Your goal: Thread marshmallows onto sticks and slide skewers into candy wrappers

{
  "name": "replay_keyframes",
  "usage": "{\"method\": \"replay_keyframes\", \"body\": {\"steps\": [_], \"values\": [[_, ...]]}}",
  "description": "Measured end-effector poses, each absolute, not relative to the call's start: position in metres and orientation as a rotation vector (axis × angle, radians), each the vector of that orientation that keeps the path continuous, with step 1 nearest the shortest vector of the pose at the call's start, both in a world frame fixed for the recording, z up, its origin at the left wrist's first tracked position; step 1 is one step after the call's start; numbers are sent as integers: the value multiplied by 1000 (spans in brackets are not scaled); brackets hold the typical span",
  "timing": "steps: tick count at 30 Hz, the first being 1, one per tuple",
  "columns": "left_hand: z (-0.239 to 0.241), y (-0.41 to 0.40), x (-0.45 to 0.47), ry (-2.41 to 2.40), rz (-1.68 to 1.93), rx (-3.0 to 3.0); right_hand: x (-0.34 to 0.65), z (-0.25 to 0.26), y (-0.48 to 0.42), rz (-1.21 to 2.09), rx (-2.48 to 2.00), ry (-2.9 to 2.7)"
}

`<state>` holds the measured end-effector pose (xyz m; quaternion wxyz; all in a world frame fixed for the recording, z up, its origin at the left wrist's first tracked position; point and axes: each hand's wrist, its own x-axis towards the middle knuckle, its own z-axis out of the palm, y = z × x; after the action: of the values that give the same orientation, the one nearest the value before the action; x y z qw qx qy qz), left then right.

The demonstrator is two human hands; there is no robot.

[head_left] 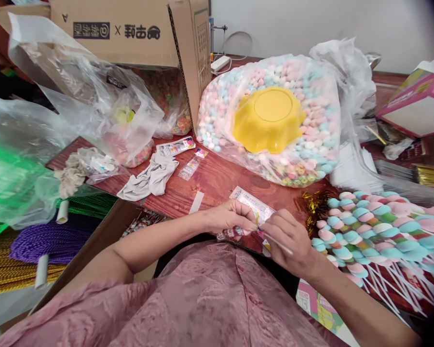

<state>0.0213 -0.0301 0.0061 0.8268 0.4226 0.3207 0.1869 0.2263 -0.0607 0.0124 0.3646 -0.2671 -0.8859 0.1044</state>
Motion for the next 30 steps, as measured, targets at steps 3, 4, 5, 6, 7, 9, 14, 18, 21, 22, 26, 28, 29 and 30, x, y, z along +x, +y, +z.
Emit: {"method": "replay_keyframes", "body": {"steps": [3,4,5,6,7,9,14,18,21,22,26,28,29,30], "values": [[12,-28,19,581,183,801,230,23,-66,-16,-415,-2421],[14,-28,19,558,125,789,230,27,-66,-53,-342,-2464],[16,-27,19,541,72,787,230,32,-65,-75,-269,-2505],[18,-26,19,531,28,793,230,36,-64,-85,-200,-2538],[19,-25,20,525,-9,804,229,41,-63,-85,-143,-2558],[20,-22,20,510,-72,846,227,46,-60,-53,-52,-2584],[18,-16,23,408,-171,1000,220,44,-56,33,-4,-2663],[20,-4,23,353,-161,1083,214,41,-53,18,-111,-2675],[28,22,13,319,-216,1184,210,42,-55,-73,-210,-2630],[33,31,8,317,-270,1245,209,41,-56,-108,-237,-2632],[67,44,-7,499,-75,1752,208,34,-51,-102,-406,-2764],[83,25,-5,669,417,2088,212,28,-34,181,-647,-2731],[86,12,-1,730,650,2216,215,27,-24,352,-789,-2648],[86,-3,3,735,710,2326,219,27,-13,512,-919,-2523]]}}
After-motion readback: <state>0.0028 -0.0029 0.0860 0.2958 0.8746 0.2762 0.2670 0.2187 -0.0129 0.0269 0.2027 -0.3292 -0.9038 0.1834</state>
